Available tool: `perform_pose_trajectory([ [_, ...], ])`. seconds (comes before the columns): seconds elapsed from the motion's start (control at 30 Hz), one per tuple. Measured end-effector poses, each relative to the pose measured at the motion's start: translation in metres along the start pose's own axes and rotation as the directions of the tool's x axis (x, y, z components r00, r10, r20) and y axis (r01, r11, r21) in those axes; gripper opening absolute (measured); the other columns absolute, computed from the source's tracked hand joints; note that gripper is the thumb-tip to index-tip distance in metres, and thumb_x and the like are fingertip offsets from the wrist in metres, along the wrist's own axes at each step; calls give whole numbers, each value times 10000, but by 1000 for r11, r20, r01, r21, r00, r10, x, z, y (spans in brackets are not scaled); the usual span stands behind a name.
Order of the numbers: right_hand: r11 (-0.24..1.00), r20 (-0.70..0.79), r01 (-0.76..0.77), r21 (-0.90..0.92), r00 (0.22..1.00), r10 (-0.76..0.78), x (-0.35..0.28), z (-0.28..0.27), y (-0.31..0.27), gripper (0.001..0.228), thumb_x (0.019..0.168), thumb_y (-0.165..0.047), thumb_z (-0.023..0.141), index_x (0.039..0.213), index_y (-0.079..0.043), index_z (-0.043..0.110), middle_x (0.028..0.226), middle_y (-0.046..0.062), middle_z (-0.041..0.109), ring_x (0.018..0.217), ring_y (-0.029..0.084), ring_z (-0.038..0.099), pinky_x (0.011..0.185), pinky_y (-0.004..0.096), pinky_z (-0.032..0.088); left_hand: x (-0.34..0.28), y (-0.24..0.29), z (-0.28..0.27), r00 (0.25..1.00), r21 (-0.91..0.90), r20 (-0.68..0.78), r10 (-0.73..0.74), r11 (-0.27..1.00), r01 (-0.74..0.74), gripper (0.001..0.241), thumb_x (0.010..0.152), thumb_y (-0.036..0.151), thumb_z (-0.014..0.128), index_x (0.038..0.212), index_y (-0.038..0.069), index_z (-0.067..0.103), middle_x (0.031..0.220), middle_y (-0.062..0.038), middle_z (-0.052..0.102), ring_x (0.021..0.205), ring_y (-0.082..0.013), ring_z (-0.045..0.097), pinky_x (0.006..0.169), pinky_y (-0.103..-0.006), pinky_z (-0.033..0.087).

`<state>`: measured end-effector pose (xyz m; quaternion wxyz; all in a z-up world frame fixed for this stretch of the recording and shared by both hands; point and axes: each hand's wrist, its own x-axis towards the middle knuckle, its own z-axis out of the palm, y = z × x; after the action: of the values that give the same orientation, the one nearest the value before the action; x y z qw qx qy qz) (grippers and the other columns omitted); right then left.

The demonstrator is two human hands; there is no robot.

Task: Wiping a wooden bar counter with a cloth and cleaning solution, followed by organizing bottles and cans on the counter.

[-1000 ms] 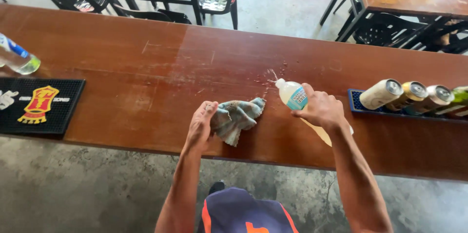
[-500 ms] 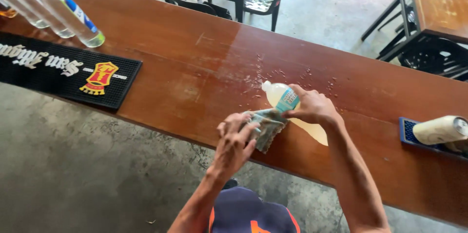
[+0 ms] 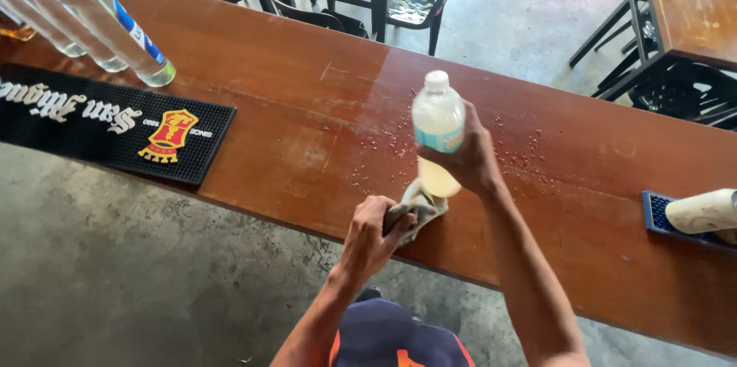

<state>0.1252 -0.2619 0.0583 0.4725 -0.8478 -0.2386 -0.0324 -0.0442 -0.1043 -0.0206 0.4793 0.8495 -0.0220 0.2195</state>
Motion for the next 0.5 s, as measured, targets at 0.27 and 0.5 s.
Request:
perform_pose_trajectory([
  [0.27, 954, -60, 220, 203, 975, -212, 42, 107, -14, 994, 713, -348, 959, 1472, -86, 374, 1359, 213, 642, 1244, 324, 665, 1006, 485, 570, -12, 10, -12, 948, -425, 185, -257, 849, 313, 350, 803, 159, 853, 978, 34, 577, 900, -106, 681, 831, -138, 624, 730, -311, 548],
  [0.5, 950, 8, 237, 204, 970, -243, 50, 133, -36, 1050, 702, -370, 935, 1530, -98, 349, 1408, 198, 637, 1323, 337, 639, 1105, 477, 536, -13, -13, -2, 972, -427, 75, -224, 874, 234, 234, 839, -15, 750, 967, 35, 560, 865, -14, 683, 806, -70, 603, 719, -267, 520],
])
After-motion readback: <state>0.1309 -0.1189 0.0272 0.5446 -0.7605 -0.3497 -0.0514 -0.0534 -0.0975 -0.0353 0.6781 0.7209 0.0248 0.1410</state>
